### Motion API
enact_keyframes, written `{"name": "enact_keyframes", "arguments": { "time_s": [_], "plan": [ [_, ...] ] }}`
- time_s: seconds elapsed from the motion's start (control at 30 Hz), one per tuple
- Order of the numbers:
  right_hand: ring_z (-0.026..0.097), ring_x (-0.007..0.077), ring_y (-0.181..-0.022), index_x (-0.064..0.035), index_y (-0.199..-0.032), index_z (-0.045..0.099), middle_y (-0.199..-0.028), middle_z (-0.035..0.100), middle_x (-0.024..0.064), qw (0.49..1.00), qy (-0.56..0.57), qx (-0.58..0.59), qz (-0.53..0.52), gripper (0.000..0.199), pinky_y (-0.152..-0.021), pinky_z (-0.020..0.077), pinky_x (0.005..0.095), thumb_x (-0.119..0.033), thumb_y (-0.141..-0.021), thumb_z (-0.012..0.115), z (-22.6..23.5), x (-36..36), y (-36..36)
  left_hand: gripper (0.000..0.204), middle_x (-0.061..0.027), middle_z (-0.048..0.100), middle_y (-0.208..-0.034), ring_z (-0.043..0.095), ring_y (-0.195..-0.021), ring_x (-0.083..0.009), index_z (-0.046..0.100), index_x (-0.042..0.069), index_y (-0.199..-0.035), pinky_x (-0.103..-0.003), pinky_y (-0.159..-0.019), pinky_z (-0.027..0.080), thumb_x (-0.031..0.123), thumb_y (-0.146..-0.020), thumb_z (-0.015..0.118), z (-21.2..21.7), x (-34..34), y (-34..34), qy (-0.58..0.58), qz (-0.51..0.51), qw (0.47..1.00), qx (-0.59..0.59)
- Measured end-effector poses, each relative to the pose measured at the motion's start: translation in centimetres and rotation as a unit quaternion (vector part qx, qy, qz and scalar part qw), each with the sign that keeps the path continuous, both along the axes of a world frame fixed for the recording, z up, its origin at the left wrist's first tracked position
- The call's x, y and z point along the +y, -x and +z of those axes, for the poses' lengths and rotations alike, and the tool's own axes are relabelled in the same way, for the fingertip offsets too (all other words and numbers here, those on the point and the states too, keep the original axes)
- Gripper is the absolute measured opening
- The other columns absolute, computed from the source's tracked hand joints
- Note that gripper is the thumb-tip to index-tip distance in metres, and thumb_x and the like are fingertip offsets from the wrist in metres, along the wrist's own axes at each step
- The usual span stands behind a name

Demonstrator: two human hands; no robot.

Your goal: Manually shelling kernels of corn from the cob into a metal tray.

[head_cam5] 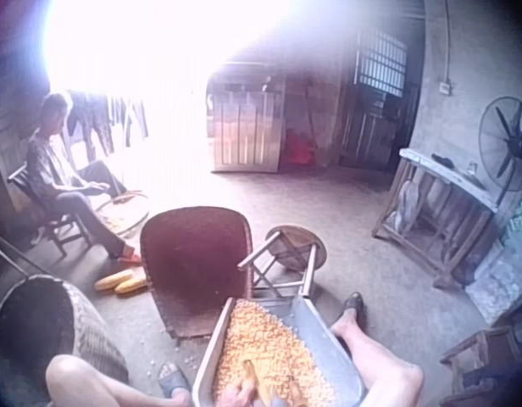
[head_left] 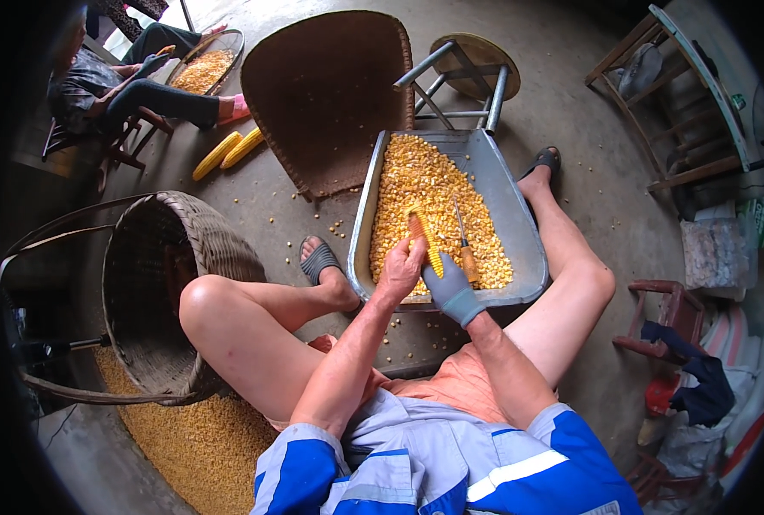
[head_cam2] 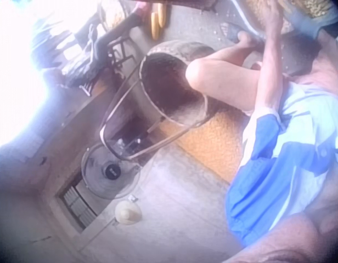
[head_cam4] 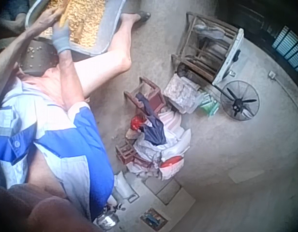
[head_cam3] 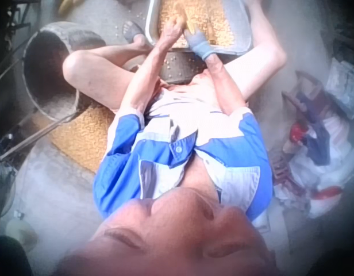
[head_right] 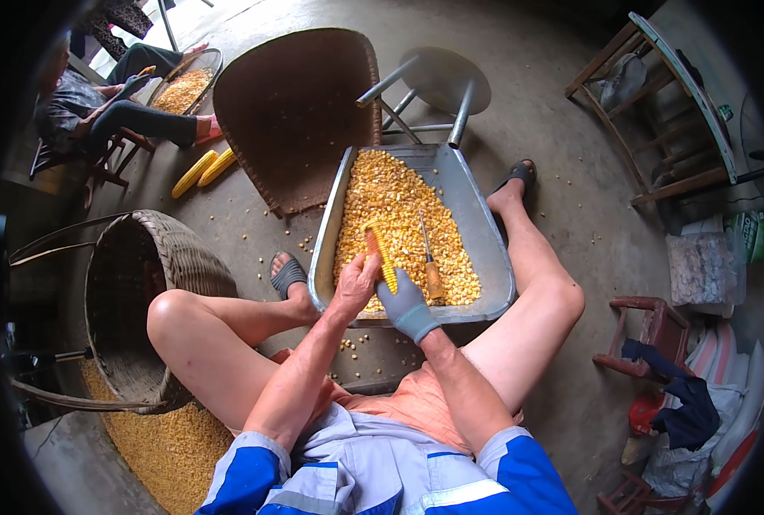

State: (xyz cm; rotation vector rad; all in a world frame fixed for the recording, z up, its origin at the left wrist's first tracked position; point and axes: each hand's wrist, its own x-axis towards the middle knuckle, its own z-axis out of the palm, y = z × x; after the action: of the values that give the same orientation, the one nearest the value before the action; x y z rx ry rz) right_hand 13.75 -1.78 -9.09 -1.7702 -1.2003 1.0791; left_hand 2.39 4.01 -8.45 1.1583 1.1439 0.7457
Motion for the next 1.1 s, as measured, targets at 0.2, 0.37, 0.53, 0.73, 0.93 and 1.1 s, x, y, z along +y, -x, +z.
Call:
{"name": "enact_keyframes", "arguments": {
  "time_s": [0.2, 0.37, 0.53, 0.73, 0.93, 1.1],
  "plan": [
    [0.062, 0.0261, -0.07, 0.0032, -0.094, 0.054, -0.078, 0.063, 0.0191, 0.992, 0.074, 0.088, -0.06, 0.031, -0.064, 0.0483, 0.0387, -0.026, -0.085, 0.062, 1.0, 0.7, 0.1, 0.033, 0.0048, 0.046, -0.067, 0.039, -0.059, -0.0022, 0.057, 0.004, -0.089, -0.02, -0.051, 0.035, 0.034, -0.097, 0.047, -0.7, 0.0, -0.2, 0.024, 0.033, 0.995, -0.095],
    [0.063, 0.0326, -0.08, -0.0003, -0.103, 0.054, -0.087, 0.064, 0.0207, 0.994, 0.061, -0.043, -0.075, 0.037, -0.07, 0.0488, 0.0409, -0.03, -0.083, 0.064, 0.3, 0.2, 0.6, 0.036, 0.0019, 0.053, -0.078, 0.044, -0.067, -0.0052, 0.058, 0.001, -0.107, -0.021, -0.06, 0.039, 0.034, -0.096, 0.05, -1.5, 0.4, 0.2, 0.022, 0.04, 0.999, -0.023],
    [0.064, 0.0312, -0.083, -0.002, -0.108, 0.054, -0.092, 0.065, 0.019, 0.997, 0.04, -0.037, -0.055, 0.037, -0.073, 0.0495, 0.0382, -0.028, -0.083, 0.064, 1.7, 0.3, 1.5, 0.046, -0.0041, 0.06, -0.097, 0.054, -0.089, -0.0104, 0.056, -0.003, -0.117, -0.024, -0.078, 0.043, 0.036, -0.092, 0.057, -2.3, 0.4, 0.7, -0.058, -0.011, 0.996, 0.068],
    [0.064, 0.0316, -0.088, -0.0053, -0.117, 0.052, -0.1, 0.063, 0.019, 0.996, 0.035, 0.026, 0.074, 0.048, -0.081, 0.05, 0.0386, -0.034, -0.081, 0.065, 1.4, 0.1, 0.4, 0.038, -0.004, 0.06, -0.095, 0.054, -0.086, -0.0092, 0.057, 0.0, -0.112, -0.023, -0.077, 0.044, 0.031, -0.091, 0.058, 0.0, 0.7, 1.2, 0.105, 0.01, 0.993, -0.051],
    [0.061, 0.0144, -0.079, 0.0005, -0.109, 0.057, -0.091, 0.064, 0.0097, 0.999, -0.033, -0.011, -0.011, 0.035, -0.074, 0.0506, 0.0279, -0.027, -0.088, 0.062, 1.3, 0.9, -0.5, 0.027, -0.0006, 0.057, -0.086, 0.052, -0.07, -0.0062, 0.056, 0.003, -0.108, -0.021, -0.056, 0.043, 0.025, -0.092, 0.057, -0.7, 0.7, 1.3, 0.069, 0.07, 0.991, -0.091],
    [0.056, 0.0098, -0.063, -0.0003, -0.097, 0.061, -0.071, 0.062, 0.0039, 0.988, -0.008, 0.107, -0.111, 0.027, -0.057, 0.0472, 0.0258, -0.026, -0.089, 0.061, 1.0, 1.4, -2.8, 0.023, -0.0085, 0.063, -0.088, 0.062, -0.07, -0.0157, 0.056, 0.002, -0.104, -0.028, -0.057, 0.052, 0.021, -0.094, 0.048, 1.3, 0.1, 0.5, 0.232, 0.016, 0.949, -0.213]
  ]
}}
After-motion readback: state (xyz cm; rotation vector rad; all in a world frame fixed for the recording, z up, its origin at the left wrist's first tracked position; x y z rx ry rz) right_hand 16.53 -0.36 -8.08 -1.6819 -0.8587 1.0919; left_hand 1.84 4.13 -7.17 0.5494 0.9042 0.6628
